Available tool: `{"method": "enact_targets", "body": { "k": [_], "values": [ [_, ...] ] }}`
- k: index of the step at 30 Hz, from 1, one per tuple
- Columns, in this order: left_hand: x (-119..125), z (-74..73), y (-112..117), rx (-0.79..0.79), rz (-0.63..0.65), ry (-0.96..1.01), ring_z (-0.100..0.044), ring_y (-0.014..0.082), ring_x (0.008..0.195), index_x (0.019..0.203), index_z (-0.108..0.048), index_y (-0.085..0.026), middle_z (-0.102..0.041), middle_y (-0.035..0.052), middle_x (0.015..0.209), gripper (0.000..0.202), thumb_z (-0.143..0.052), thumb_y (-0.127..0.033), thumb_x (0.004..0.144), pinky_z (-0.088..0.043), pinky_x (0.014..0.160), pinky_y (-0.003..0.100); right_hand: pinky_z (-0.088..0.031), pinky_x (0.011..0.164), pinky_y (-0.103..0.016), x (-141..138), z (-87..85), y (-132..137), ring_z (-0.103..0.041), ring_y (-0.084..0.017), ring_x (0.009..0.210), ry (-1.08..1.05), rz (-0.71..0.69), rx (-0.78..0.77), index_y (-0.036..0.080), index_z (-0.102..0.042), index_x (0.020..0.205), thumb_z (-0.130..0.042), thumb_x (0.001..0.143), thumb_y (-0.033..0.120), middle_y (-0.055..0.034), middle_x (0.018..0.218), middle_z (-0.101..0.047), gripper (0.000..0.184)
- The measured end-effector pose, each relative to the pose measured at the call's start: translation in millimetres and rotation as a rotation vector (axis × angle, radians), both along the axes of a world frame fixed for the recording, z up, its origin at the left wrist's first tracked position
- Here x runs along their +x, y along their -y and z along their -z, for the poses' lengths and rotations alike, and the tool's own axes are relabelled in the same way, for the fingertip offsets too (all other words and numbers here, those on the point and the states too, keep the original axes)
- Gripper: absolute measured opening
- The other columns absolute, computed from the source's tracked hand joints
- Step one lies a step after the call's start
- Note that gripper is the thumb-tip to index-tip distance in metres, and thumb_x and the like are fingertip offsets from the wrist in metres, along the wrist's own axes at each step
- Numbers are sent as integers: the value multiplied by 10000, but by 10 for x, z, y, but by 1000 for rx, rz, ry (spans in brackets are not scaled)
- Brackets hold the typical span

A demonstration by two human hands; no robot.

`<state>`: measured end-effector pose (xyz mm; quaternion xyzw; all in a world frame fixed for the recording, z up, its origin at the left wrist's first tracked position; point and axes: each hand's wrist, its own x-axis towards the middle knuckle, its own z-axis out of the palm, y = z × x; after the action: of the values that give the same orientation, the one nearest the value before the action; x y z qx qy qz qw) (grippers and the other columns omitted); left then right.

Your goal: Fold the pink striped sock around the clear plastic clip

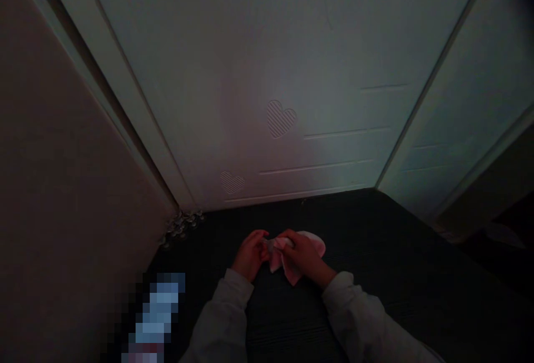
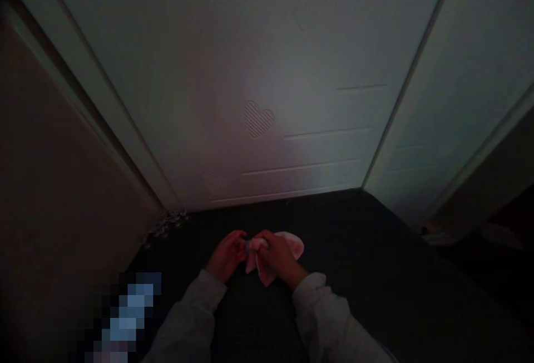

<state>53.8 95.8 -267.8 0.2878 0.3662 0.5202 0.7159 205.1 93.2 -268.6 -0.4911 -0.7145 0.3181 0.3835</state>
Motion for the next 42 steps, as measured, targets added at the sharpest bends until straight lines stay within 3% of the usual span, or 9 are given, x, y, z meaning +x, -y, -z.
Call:
{"method": "enact_targets", "body": {
  "k": [25, 30, 33, 36, 42],
  "values": [
    [25, 18, -2, 24, -30, 4, -384, 55, 393, 749, -567, -141, -438, -62, 477, 188, -620, -293, 652, -235, 388, 191, -380, 579, -251, 5, -36, 30, -566, -153, 663, 57, 22, 2, 179, -611, 791, -496, 768, 309, -9, 707, -639, 175],
    [2, -6, -2, 14, -6, 12, -380, 59, 374, 759, -569, -140, -442, -55, 458, 301, -584, -429, 676, -243, 379, 187, -389, 584, -251, 3, -31, 43, -566, -152, 661, 18, 7, 18, 179, -612, 779, -504, 766, 296, -9, 711, -640, 160],
    [-39, -19, -4, 27, 4, -84, -329, 52, 314, 750, -567, -143, -421, -57, 400, 400, -513, -536, 697, -198, 349, 180, -405, 617, -256, -2, -39, 54, -577, -158, 703, -36, -32, 31, 175, -614, 803, -509, 768, 277, -19, 757, -649, 151],
    [-80, -14, -15, 47, -69, -248, -292, 45, 275, 729, -557, -147, -413, -59, 359, 430, -514, -572, 680, -148, 325, 170, -414, 639, -261, 0, -61, 68, -582, -161, 724, -54, -46, 44, 167, -617, 835, -500, 768, 234, -30, 782, -653, 151],
    [-93, 7, -18, 103, -79, -416, -274, 54, 237, 707, -551, -156, -397, -63, 310, 446, -479, -596, 690, -170, 289, 173, -425, 702, -287, 12, -55, 57, -584, -179, 797, -33, -28, 79, 161, -620, 871, -480, 729, 134, -53, 853, -657, 201]
  ]
}}
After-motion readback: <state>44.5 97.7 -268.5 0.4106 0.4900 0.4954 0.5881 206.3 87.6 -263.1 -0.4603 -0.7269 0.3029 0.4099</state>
